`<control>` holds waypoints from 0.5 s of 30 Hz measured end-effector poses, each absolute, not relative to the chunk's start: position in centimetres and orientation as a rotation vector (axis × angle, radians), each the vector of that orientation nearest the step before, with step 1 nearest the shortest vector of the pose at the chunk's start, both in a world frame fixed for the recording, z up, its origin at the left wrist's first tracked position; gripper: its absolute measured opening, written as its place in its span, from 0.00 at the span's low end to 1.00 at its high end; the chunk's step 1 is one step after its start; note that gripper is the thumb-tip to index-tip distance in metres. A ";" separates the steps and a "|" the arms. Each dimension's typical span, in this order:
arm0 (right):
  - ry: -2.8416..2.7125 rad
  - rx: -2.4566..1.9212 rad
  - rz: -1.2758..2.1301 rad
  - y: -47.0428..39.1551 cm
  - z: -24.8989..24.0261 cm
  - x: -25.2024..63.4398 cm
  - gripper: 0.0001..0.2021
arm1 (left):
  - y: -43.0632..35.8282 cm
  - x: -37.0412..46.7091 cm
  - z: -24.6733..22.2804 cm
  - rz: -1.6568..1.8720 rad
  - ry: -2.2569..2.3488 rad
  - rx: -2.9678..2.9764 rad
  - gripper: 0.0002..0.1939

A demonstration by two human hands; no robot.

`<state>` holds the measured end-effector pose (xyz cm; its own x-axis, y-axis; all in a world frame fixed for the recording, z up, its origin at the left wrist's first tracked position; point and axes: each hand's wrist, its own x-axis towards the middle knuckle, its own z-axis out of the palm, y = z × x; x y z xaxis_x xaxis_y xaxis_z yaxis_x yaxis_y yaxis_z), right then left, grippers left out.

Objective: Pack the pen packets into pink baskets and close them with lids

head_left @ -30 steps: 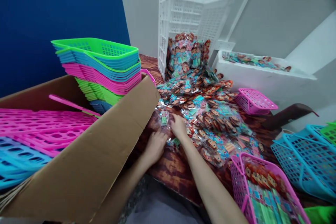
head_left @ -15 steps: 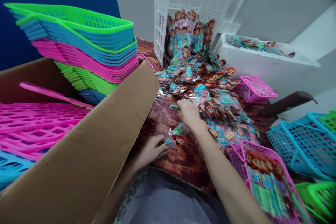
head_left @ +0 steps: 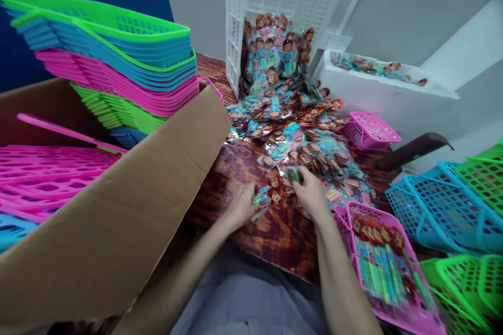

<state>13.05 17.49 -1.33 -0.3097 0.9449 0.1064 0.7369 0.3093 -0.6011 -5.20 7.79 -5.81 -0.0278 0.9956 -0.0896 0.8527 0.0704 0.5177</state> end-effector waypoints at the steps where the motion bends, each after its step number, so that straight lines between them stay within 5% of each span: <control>1: -2.138 -1.408 0.629 17.4 -1.0 12.6 0.11 | 7.1 -5.5 -5.5 0.422 1.878 1.877 0.09; 5: -2.310 -1.245 0.568 16.3 -0.5 10.3 0.13 | 4.4 -5.8 -4.4 0.345 1.704 2.061 0.02; 10: -2.654 -1.230 0.875 13.3 -2.2 9.9 0.10 | 1.9 -5.4 -5.1 0.552 1.794 2.236 0.05; 15: -2.472 -1.067 1.331 10.2 -3.0 12.6 0.14 | 0.9 -5.6 -6.9 0.878 1.732 2.165 0.32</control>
<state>12.58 10.23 -2.96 -0.7394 0.6429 -0.1997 0.5207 0.3580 -0.7751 -5.61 0.90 -6.95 0.1204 0.9445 0.3056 0.8047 -0.2731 0.5271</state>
